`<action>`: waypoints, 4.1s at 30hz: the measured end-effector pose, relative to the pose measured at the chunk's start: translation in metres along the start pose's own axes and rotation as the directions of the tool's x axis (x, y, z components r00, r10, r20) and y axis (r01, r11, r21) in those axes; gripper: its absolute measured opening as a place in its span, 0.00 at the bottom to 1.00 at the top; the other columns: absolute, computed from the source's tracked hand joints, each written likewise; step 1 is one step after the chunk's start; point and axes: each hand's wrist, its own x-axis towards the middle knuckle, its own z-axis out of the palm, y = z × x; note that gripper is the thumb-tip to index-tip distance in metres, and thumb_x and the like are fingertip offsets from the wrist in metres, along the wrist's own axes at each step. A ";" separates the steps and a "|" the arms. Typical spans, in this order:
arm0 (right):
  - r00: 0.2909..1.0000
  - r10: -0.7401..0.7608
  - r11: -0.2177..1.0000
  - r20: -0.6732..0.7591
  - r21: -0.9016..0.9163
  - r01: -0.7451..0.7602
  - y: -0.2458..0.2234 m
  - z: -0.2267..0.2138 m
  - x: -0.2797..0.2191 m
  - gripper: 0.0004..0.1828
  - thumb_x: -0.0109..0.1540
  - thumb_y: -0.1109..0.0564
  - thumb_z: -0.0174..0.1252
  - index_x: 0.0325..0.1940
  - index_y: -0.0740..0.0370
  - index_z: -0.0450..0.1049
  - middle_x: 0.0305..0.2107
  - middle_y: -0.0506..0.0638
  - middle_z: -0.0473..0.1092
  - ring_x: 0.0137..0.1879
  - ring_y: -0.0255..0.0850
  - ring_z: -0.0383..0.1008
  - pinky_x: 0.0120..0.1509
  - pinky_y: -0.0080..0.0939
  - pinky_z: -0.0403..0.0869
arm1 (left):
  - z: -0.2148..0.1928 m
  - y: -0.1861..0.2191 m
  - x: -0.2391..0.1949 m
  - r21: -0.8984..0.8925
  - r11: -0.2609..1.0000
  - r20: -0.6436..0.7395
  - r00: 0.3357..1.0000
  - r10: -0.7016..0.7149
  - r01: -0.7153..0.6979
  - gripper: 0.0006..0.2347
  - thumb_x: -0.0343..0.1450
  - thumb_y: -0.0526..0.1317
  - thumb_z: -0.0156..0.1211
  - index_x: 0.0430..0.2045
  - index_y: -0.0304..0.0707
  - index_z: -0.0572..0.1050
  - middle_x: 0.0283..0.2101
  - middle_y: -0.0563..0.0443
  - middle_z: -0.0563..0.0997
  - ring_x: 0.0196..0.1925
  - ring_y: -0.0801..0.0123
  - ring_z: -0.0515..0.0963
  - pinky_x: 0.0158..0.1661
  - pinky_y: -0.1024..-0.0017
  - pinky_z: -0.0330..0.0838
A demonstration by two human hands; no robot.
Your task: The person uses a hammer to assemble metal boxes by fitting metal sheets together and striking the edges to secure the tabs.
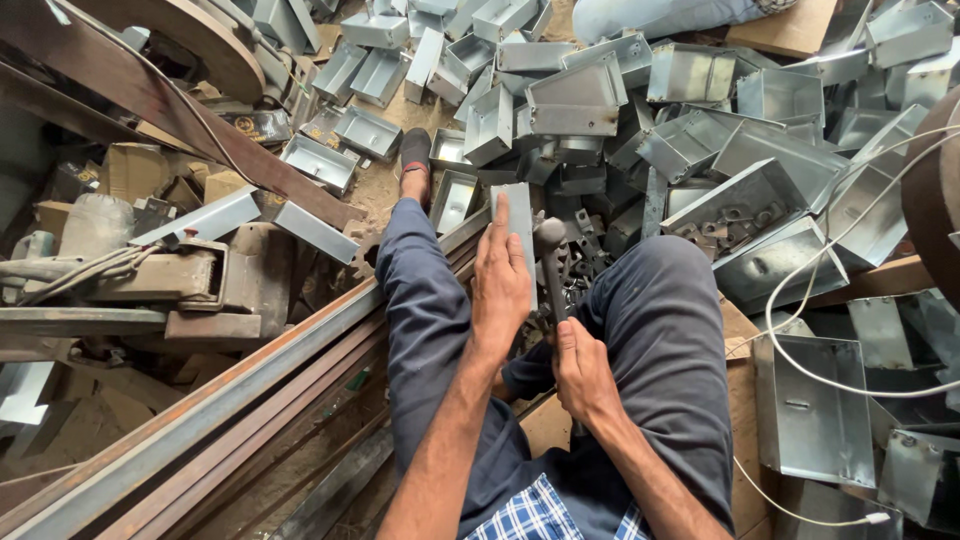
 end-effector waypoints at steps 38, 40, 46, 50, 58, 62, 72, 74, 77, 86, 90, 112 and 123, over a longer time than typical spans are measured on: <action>0.990 -0.130 0.991 -0.044 0.029 0.132 0.007 -0.001 0.009 0.27 0.74 0.41 0.35 0.35 0.62 0.67 0.11 0.46 0.61 0.15 0.36 0.61 0.21 0.40 0.60 | -0.028 0.042 -0.016 0.250 0.961 0.150 0.976 -0.156 0.115 0.46 0.59 0.42 0.68 0.74 0.57 0.48 0.45 0.31 0.81 0.45 0.38 0.83 0.47 0.51 0.78; 0.991 -0.129 0.991 -0.039 0.038 0.130 0.002 -0.003 0.006 0.26 0.74 0.41 0.35 0.36 0.62 0.67 0.11 0.47 0.60 0.15 0.37 0.60 0.21 0.41 0.60 | -0.028 0.043 -0.016 0.243 0.964 0.148 0.978 -0.150 0.112 0.46 0.59 0.42 0.68 0.74 0.56 0.49 0.44 0.31 0.81 0.45 0.37 0.83 0.46 0.51 0.78; 0.996 0.090 0.969 -0.013 0.230 -0.085 -0.012 -0.007 0.003 0.23 0.70 0.41 0.34 0.40 0.59 0.68 0.11 0.47 0.60 0.13 0.36 0.60 0.16 0.41 0.62 | -0.029 0.039 -0.017 0.341 0.930 0.176 0.963 -0.205 0.135 0.46 0.58 0.42 0.67 0.75 0.53 0.49 0.41 0.30 0.82 0.42 0.36 0.83 0.46 0.50 0.78; 0.999 0.008 0.985 -0.042 0.174 0.000 -0.010 -0.010 0.004 0.26 0.72 0.40 0.34 0.38 0.61 0.67 0.11 0.47 0.61 0.13 0.36 0.63 0.17 0.40 0.64 | -0.029 0.039 -0.016 0.319 0.942 0.167 0.972 -0.165 0.105 0.46 0.58 0.43 0.67 0.75 0.52 0.49 0.41 0.30 0.82 0.41 0.35 0.83 0.46 0.49 0.78; 0.999 -0.042 0.994 -0.026 0.100 0.045 0.016 0.000 0.008 0.25 0.72 0.42 0.34 0.39 0.63 0.68 0.10 0.51 0.61 0.12 0.38 0.64 0.19 0.42 0.63 | -0.029 0.039 -0.015 0.338 0.934 0.172 0.968 -0.182 0.115 0.45 0.59 0.45 0.68 0.74 0.53 0.48 0.40 0.30 0.81 0.41 0.36 0.83 0.45 0.49 0.78; 0.993 -0.114 0.993 -0.014 -0.014 0.114 0.038 0.005 0.022 0.28 0.76 0.42 0.35 0.38 0.66 0.68 0.15 0.51 0.62 0.19 0.36 0.64 0.24 0.39 0.65 | -0.027 0.041 -0.017 0.344 0.934 0.155 0.975 -0.160 0.099 0.46 0.57 0.42 0.65 0.75 0.52 0.49 0.40 0.29 0.81 0.41 0.35 0.83 0.45 0.49 0.78; 0.965 0.259 0.846 0.042 0.472 -0.248 0.008 -0.029 0.005 0.25 0.72 0.36 0.36 0.39 0.58 0.63 0.14 0.42 0.55 0.13 0.32 0.54 0.16 0.34 0.59 | -0.027 0.029 -0.025 0.278 0.949 0.126 0.974 -0.188 0.147 0.45 0.57 0.42 0.63 0.74 0.54 0.50 0.42 0.28 0.80 0.42 0.36 0.83 0.46 0.52 0.79; 0.972 0.231 0.859 0.038 0.460 -0.222 -0.001 -0.046 -0.005 0.22 0.71 0.39 0.39 0.38 0.58 0.63 0.13 0.42 0.55 0.13 0.32 0.54 0.15 0.33 0.58 | -0.033 0.011 -0.027 0.177 0.971 0.052 0.984 -0.172 0.161 0.41 0.60 0.42 0.62 0.73 0.50 0.53 0.44 0.29 0.81 0.43 0.39 0.83 0.47 0.54 0.79; 0.978 0.208 0.889 0.018 0.414 -0.197 -0.006 -0.072 -0.026 0.18 0.71 0.44 0.45 0.35 0.59 0.62 0.13 0.42 0.55 0.12 0.32 0.53 0.13 0.34 0.57 | -0.034 -0.021 -0.030 -0.236 0.958 -0.007 0.985 -0.170 0.163 0.35 0.63 0.38 0.58 0.70 0.41 0.58 0.46 0.35 0.81 0.44 0.49 0.82 0.45 0.60 0.78; 0.975 0.223 0.926 -0.010 0.314 -0.209 0.025 -0.107 -0.039 0.18 0.71 0.48 0.48 0.33 0.62 0.61 0.12 0.44 0.56 0.11 0.33 0.57 0.11 0.36 0.59 | -0.027 -0.040 -0.021 -0.890 0.378 0.204 0.964 -0.172 0.256 0.28 0.59 0.30 0.47 0.58 0.31 0.69 0.41 0.45 0.78 0.38 0.64 0.81 0.37 0.70 0.80; 0.892 0.421 0.800 0.165 0.397 -0.451 0.039 -0.121 -0.017 0.16 0.68 0.44 0.45 0.37 0.58 0.67 0.10 0.44 0.55 0.10 0.33 0.54 0.11 0.35 0.56 | -0.019 -0.043 -0.030 -0.942 0.224 0.213 0.961 -0.177 0.250 0.28 0.60 0.28 0.45 0.60 0.33 0.66 0.41 0.44 0.76 0.39 0.63 0.82 0.40 0.69 0.83; 0.900 0.415 0.869 0.135 0.236 -0.436 0.024 -0.109 -0.010 0.24 0.65 0.41 0.55 0.27 0.59 0.58 0.10 0.44 0.54 0.10 0.33 0.55 0.12 0.36 0.59 | -0.017 -0.051 -0.034 -0.853 -0.010 0.498 0.806 -0.319 0.523 0.24 0.69 0.49 0.44 0.56 0.31 0.69 0.46 0.41 0.82 0.47 0.58 0.85 0.45 0.60 0.82; 0.998 -0.051 0.824 0.032 0.567 0.024 0.031 -0.106 -0.045 0.27 0.66 0.41 0.45 0.62 0.61 0.59 0.14 0.46 0.54 0.11 0.32 0.54 0.09 0.31 0.58 | 0.015 -0.079 -0.017 -0.465 0.842 -0.052 0.941 -0.334 0.273 0.26 0.78 0.58 0.40 0.54 0.33 0.74 0.45 0.41 0.83 0.46 0.53 0.84 0.48 0.62 0.75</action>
